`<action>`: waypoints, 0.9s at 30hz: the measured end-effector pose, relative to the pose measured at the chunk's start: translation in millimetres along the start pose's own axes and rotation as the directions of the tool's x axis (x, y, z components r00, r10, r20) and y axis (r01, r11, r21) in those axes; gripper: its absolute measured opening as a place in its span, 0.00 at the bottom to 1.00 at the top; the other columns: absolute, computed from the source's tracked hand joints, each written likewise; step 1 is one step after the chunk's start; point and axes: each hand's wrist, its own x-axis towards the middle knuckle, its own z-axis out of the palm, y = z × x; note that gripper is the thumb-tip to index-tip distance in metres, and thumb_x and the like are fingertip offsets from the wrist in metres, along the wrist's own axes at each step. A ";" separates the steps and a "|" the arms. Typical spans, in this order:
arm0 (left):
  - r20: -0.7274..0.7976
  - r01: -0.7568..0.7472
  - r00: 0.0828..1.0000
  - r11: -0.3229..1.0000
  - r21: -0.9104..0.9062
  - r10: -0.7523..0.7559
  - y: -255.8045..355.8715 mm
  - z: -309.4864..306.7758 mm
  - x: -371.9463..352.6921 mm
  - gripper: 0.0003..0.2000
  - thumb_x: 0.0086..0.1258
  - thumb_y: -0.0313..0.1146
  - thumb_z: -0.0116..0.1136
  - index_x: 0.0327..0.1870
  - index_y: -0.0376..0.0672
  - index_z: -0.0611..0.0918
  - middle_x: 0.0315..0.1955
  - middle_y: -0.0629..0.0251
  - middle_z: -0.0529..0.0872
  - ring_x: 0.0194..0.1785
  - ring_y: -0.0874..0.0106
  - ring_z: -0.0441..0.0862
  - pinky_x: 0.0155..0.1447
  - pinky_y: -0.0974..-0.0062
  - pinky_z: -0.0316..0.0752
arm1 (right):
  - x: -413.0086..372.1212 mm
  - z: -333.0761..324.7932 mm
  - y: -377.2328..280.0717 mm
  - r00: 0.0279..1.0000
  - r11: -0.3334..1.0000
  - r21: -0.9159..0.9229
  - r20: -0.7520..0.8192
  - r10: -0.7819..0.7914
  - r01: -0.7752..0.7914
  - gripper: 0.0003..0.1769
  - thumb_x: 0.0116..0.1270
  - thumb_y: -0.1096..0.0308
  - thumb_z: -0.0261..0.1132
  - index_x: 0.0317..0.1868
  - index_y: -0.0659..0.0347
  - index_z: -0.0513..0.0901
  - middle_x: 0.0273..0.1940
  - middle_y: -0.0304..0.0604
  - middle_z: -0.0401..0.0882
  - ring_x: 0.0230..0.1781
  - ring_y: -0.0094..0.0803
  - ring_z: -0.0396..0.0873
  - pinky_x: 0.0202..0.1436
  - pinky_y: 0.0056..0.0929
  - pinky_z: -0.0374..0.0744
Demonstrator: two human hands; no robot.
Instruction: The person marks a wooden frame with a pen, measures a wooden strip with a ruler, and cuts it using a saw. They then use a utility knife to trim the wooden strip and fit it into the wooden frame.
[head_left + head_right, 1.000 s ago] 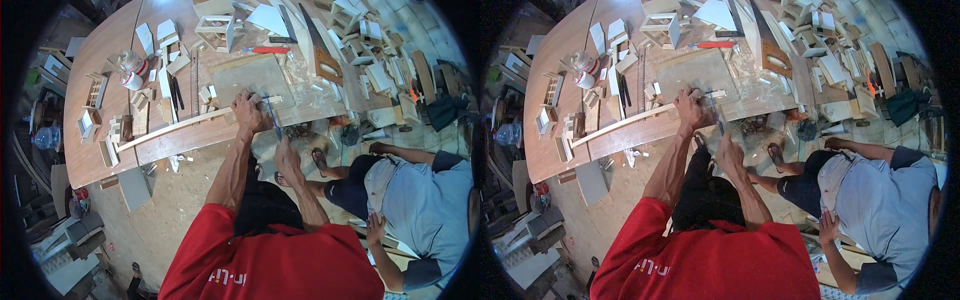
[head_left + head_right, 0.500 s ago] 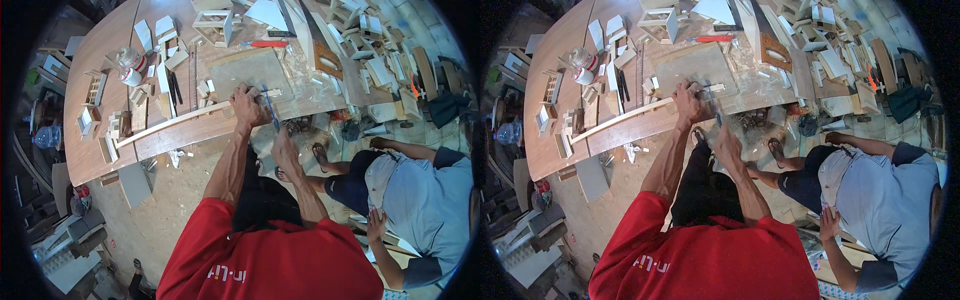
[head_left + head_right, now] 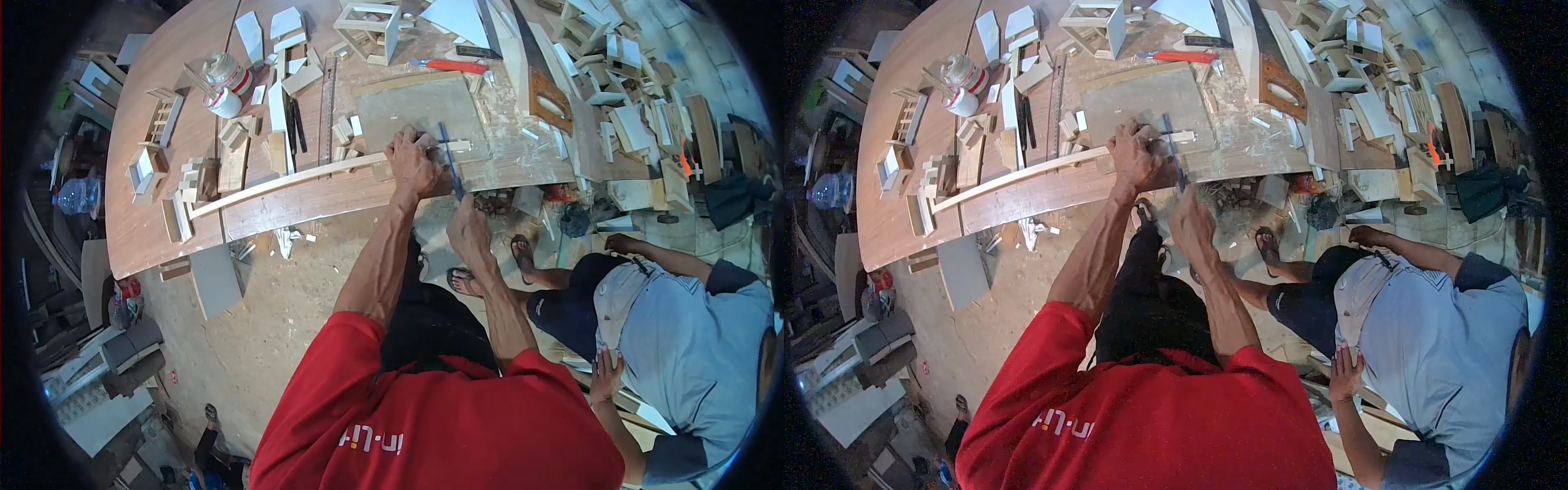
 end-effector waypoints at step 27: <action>0.011 -0.003 1.000 1.000 0.007 0.003 1.8 -2.3 0.4 0.21 0.40 0.32 0.64 0.41 0.54 0.82 0.44 0.64 0.76 0.53 0.58 0.71 0.57 0.56 0.61 | -28.9 -1.9 4.1 0.998 0.995 -0.083 0.021 0.053 -0.051 0.14 0.69 0.67 0.51 0.46 0.71 0.65 0.27 0.70 0.79 0.32 0.67 0.81 0.33 0.58 0.75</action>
